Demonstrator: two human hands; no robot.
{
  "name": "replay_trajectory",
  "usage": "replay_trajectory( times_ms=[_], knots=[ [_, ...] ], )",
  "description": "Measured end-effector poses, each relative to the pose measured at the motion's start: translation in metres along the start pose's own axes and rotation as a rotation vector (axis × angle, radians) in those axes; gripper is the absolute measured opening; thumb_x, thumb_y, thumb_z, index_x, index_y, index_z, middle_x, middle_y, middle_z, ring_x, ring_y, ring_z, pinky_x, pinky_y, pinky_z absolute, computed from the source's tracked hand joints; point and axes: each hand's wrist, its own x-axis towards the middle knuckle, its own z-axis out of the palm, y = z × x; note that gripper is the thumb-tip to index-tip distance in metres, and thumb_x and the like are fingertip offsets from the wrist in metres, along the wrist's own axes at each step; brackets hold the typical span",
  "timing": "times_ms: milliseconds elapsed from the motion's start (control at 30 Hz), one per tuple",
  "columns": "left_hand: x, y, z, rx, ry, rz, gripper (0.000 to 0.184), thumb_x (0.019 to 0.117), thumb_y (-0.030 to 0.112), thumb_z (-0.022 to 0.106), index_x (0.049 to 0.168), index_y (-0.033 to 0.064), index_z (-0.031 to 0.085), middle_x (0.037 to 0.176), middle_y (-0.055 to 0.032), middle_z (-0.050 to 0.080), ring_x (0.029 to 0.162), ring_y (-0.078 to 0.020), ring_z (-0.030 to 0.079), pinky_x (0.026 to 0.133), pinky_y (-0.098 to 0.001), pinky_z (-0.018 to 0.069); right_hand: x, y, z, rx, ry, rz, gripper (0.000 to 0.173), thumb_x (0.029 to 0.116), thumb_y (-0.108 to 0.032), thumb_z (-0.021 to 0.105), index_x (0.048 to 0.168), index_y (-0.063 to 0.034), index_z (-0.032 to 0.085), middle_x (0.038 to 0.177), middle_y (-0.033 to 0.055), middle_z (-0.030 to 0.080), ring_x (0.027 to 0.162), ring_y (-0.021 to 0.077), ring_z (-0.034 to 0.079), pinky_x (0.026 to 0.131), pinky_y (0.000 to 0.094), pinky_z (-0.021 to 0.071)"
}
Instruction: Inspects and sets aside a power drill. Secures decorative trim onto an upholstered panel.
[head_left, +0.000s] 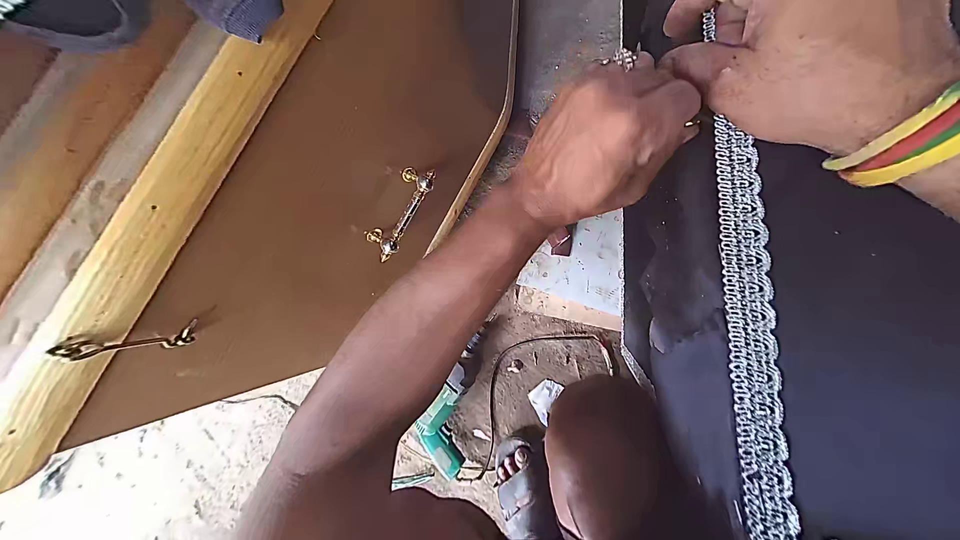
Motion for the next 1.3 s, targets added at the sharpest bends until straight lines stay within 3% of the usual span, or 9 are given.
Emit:
replay_trajectory(
  times_ms=[167, 367, 467, 533, 633, 800, 967, 1167, 1300],
  knots=[
    [-0.015, 0.002, 0.018, 0.004, 0.131, -0.064, 0.019, 0.1018, 0.015, 0.064, 0.101, 0.0022, 0.077, 0.087, -0.0106, 0.074, 0.081, -0.0204, 0.07, 0.076, -0.0366, 0.0543, -0.001, -0.003, -0.004, -0.038, -0.006, 0.017, 0.032, 0.098, -0.038, 0.056, 0.117, -0.0175, 0.071, 0.094, 0.0149, 0.069, 0.087, 0.0384, 0.066, 0.07, 0.0633, 0.045],
    [-0.042, 0.01, 0.041, -0.789, 0.116, -0.568, 0.019, 0.1031, 0.008, 0.06, 0.111, -0.0039, 0.074, 0.102, -0.0101, 0.073, 0.09, -0.0123, 0.069, 0.084, -0.0314, 0.0593, -0.002, -0.006, -0.007, -0.047, -0.026, 0.011, 0.029, 0.0985, -0.036, 0.057, 0.113, -0.0157, 0.072, 0.085, 0.0139, 0.068, 0.08, 0.0382, 0.065, 0.066, 0.0626, 0.044],
    [-0.038, 0.009, 0.043, -1.033, 0.06, -0.69, 0.017, 0.1024, 0.003, 0.06, 0.113, -0.0062, 0.069, 0.101, -0.012, 0.075, 0.082, -0.0167, 0.074, 0.075, -0.0348, 0.0654, -0.004, -0.007, -0.007, -0.063, -0.02, 0.014, 0.025, 0.0966, -0.034, 0.059, 0.109, -0.0166, 0.072, 0.083, 0.0129, 0.068, 0.078, 0.037, 0.065, 0.065, 0.061, 0.0439],
    [-0.029, 0.001, 0.042, -0.978, 0.053, -0.65, 0.013, 0.1011, 0.001, 0.061, 0.109, -0.007, 0.068, 0.094, -0.012, 0.075, 0.078, -0.0173, 0.074, 0.074, -0.0354, 0.0654, -0.004, -0.008, -0.007, -0.071, -0.006, -0.002, 0.023, 0.0967, -0.033, 0.06, 0.106, -0.0158, 0.073, 0.082, 0.0135, 0.068, 0.076, 0.0373, 0.065, 0.063, 0.0602, 0.0433],
    [-0.007, -0.01, 0.035, -0.511, 0.068, -0.535, 0.013, 0.1, 0.003, 0.06, 0.098, 0.0014, 0.073, 0.086, -0.0043, 0.075, 0.077, -0.0103, 0.071, 0.075, -0.0313, 0.0613, -0.004, -0.009, -0.006, -0.095, 0.019, -0.005, 0.022, 0.0994, -0.029, 0.055, 0.104, -0.0152, 0.071, 0.084, 0.0144, 0.069, 0.079, 0.0385, 0.067, 0.062, 0.0596, 0.045],
    [0.016, -0.008, 0.021, -0.071, 0.166, -0.397, 0.016, 0.0991, 0.005, 0.06, 0.092, 0.0014, 0.074, 0.087, -0.0097, 0.074, 0.084, -0.0161, 0.072, 0.08, -0.0329, 0.0592, -0.002, -0.006, -0.006, 0.002, 0.093, 0.03, 0.032, 0.105, -0.034, 0.045, 0.111, -0.0141, 0.069, 0.083, 0.0111, 0.068, 0.078, 0.0342, 0.068, 0.062, 0.0563, 0.0461],
    [0.02, 0.006, 0.01, -0.061, 0.267, -0.38, 0.016, 0.0995, 0.007, 0.064, 0.106, 0.0018, 0.077, 0.097, -0.0082, 0.078, 0.088, -0.0112, 0.074, 0.083, -0.0268, 0.0608, 0.011, 0.008, -0.009, 0.344, 0.167, 0.2, 0.035, 0.101, -0.04, 0.058, 0.123, -0.0149, 0.067, 0.088, 0.0016, 0.068, 0.077, 0.0185, 0.064, 0.069, 0.0482, 0.0516],
    [0.028, 0.019, -0.013, -0.225, 0.133, -0.57, 0.016, 0.0982, 0.005, 0.063, 0.108, 0.0047, 0.075, 0.102, -0.0036, 0.076, 0.09, -0.0067, 0.072, 0.083, -0.0253, 0.0602, 0.009, 0.001, -0.011, 0.201, 0.106, 0.139, 0.031, 0.1021, -0.037, 0.054, 0.12, -0.016, 0.068, 0.088, 0.0049, 0.067, 0.079, 0.0253, 0.064, 0.068, 0.0534, 0.0481],
    [0.03, 0.034, -0.027, -0.552, 0.122, -0.686, 0.018, 0.0983, 0.0, 0.058, 0.11, 0.0002, 0.071, 0.089, -0.0051, 0.072, 0.074, -0.0091, 0.067, 0.068, -0.026, 0.0575, 0.009, 0.0, -0.011, 0.173, 0.063, 0.135, 0.032, 0.0985, -0.035, 0.06, 0.123, -0.0154, 0.068, 0.093, 0.0072, 0.071, 0.085, 0.0289, 0.067, 0.072, 0.0579, 0.0498]
  ],
)
